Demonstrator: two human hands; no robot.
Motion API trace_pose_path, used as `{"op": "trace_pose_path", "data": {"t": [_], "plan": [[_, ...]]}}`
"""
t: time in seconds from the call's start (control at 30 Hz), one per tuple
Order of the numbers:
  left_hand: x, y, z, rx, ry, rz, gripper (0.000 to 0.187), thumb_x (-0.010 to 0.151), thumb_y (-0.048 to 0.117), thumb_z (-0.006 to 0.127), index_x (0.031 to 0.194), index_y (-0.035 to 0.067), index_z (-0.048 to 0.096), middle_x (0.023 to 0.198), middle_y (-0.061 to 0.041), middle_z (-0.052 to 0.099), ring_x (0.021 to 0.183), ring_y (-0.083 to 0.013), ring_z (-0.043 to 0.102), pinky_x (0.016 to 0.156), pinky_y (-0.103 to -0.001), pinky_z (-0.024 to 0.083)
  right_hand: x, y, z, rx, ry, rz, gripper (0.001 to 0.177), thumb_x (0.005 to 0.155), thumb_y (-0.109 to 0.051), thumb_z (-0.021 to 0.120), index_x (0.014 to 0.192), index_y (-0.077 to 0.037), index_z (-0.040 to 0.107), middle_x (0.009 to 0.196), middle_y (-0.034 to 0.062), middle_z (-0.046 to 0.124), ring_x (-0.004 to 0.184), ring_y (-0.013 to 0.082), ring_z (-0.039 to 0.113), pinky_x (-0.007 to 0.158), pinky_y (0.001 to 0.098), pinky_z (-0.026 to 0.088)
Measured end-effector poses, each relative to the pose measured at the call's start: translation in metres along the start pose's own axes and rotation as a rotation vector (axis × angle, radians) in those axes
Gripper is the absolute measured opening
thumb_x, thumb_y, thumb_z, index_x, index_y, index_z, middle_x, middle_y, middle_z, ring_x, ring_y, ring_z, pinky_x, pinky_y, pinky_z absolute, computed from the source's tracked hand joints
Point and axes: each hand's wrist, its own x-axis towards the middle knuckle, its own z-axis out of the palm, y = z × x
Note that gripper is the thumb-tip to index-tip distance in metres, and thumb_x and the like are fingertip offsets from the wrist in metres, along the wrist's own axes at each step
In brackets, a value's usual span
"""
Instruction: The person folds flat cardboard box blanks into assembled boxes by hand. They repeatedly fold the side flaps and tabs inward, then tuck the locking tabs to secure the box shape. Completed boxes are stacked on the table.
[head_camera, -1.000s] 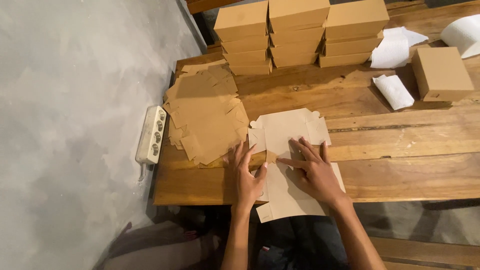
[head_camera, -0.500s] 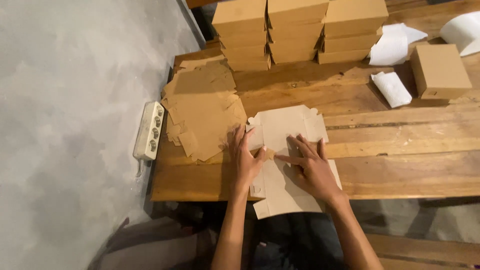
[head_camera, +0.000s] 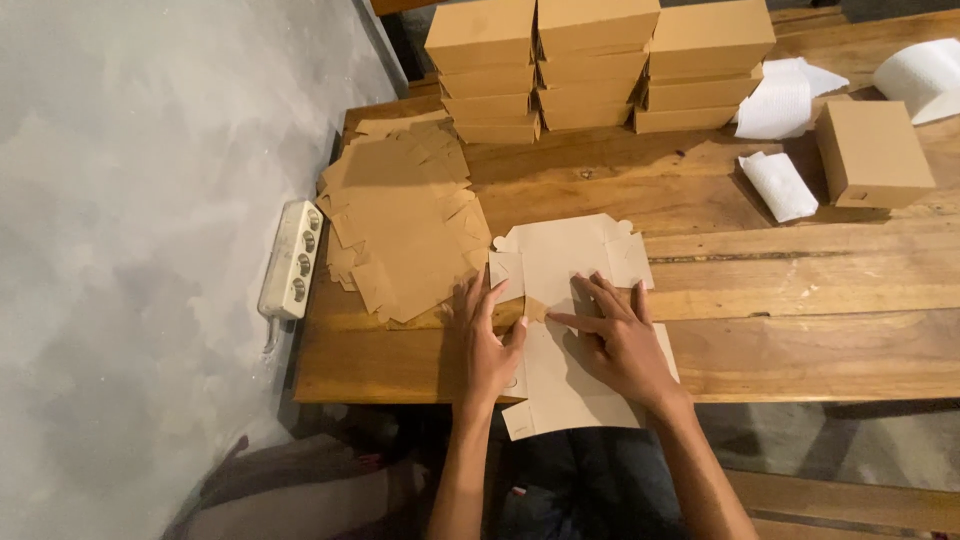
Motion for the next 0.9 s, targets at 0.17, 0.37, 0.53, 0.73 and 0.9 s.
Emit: {"op": "trace_pose_path", "data": {"t": [0.17,0.37,0.53,0.73,0.9], "plan": [[-0.001,0.022,-0.009,-0.038,0.007,-0.02,0.058,0.079,0.011,0.074,0.136,0.013,0.061,0.158,-0.022,0.036,0.151,-0.0474,0.018,0.119,-0.064,0.011,0.001,-0.003,0.0,-0.011,0.007,0.038,0.046,0.083,-0.003,0.057,0.115,-0.026,0.081,0.156,0.0139,0.048,0.152,0.036,0.032,0.119,0.0707,-0.003],[0.021,-0.017,0.003,0.122,-0.186,0.096,0.054,0.089,0.019,0.067,0.142,0.019,0.056,0.161,-0.015,0.034,0.152,-0.0424,0.02,0.117,-0.068,-0.003,0.001,-0.008,-0.008,0.153,0.192,0.058,0.057,0.08,0.006,0.058,0.135,-0.01,0.068,0.149,0.0264,0.05,0.145,0.0455,0.039,0.12,0.069,0.012],[0.031,0.018,-0.022,0.207,-0.393,0.157,0.053,0.094,0.018,0.059,0.147,0.022,0.051,0.161,-0.009,0.037,0.153,-0.0387,0.023,0.117,-0.071,0.002,-0.005,0.013,-0.015,0.531,0.276,0.16,0.054,0.083,0.003,0.052,0.136,0.002,0.061,0.144,0.0325,0.05,0.139,0.0538,0.043,0.114,0.0646,0.034],[0.043,0.01,-0.023,0.193,-0.511,0.171,0.046,0.097,0.022,0.055,0.143,0.021,0.055,0.16,-0.007,0.04,0.153,-0.0363,0.024,0.119,-0.069,-0.001,0.002,0.032,-0.048,0.123,0.121,0.067,0.055,0.08,-0.011,0.057,0.134,-0.007,0.065,0.147,0.0197,0.055,0.144,0.0432,0.041,0.121,0.0588,0.018],[0.039,0.01,-0.027,0.167,-0.516,0.212,0.039,0.097,0.014,0.051,0.134,0.016,0.062,0.16,-0.012,0.04,0.152,-0.0371,0.026,0.119,-0.068,-0.002,0.001,0.038,-0.047,-0.007,0.129,0.093,0.039,0.082,-0.011,0.062,0.117,-0.022,0.074,0.146,0.0029,0.061,0.144,0.0269,0.047,0.126,0.0463,0.015]]}}
